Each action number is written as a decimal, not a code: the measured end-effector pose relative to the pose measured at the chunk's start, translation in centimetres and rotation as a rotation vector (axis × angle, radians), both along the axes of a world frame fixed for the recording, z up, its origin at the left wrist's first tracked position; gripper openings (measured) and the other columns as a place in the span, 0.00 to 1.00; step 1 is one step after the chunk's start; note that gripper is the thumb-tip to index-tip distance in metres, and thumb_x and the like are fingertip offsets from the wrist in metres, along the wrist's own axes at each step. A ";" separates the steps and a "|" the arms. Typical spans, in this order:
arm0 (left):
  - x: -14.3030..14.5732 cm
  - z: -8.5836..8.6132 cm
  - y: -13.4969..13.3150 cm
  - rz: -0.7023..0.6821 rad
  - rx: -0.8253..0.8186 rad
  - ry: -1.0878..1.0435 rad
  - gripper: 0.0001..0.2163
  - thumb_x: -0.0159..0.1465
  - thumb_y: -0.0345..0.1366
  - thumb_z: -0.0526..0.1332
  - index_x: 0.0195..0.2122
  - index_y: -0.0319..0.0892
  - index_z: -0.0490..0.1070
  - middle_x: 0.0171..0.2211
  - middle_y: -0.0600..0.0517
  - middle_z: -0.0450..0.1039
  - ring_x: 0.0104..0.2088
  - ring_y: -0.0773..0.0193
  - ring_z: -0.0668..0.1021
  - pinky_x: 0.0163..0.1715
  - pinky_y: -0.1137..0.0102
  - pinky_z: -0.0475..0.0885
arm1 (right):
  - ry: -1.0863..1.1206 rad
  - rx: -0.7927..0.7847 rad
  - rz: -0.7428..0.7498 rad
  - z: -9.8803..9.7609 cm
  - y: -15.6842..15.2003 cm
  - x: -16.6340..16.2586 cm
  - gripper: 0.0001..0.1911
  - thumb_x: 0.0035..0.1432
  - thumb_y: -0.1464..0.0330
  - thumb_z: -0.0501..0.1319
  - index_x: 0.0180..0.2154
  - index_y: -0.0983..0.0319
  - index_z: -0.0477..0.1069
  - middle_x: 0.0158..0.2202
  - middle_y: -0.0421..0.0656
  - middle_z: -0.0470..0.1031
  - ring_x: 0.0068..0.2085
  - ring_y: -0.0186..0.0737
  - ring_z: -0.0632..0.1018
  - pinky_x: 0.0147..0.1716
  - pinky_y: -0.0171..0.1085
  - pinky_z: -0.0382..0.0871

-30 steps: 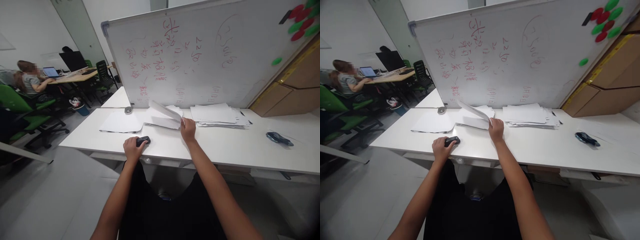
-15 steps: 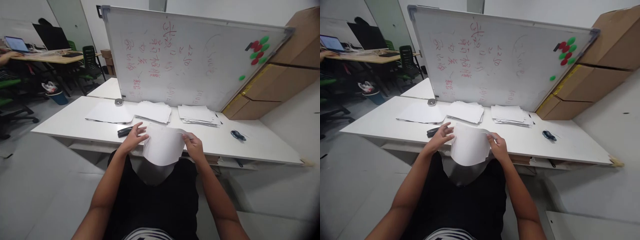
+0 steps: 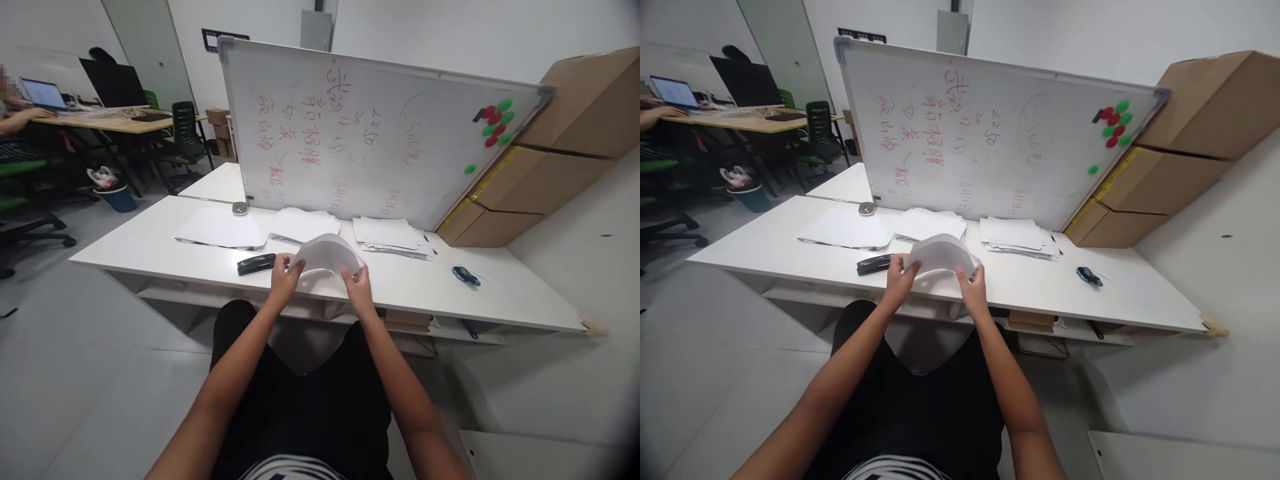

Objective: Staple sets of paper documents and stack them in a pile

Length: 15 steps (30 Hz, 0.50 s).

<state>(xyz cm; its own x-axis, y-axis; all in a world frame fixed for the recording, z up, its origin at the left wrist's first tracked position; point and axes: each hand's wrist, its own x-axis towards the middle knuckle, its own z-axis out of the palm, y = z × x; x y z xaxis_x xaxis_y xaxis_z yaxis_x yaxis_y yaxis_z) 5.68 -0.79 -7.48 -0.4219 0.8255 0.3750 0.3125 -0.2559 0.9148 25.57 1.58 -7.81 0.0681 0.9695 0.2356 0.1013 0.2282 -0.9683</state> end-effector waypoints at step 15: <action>-4.5 0.7 -1.3 -0.302 -0.225 0.507 0.19 0.63 0.54 0.53 0.36 0.43 0.74 0.31 0.50 0.75 0.32 0.58 0.75 0.31 0.68 0.67 | -0.224 -0.023 -0.195 -1.2 0.3 2.0 0.17 0.56 0.53 0.56 0.31 0.60 0.69 0.27 0.38 0.73 0.31 0.38 0.72 0.33 0.36 0.68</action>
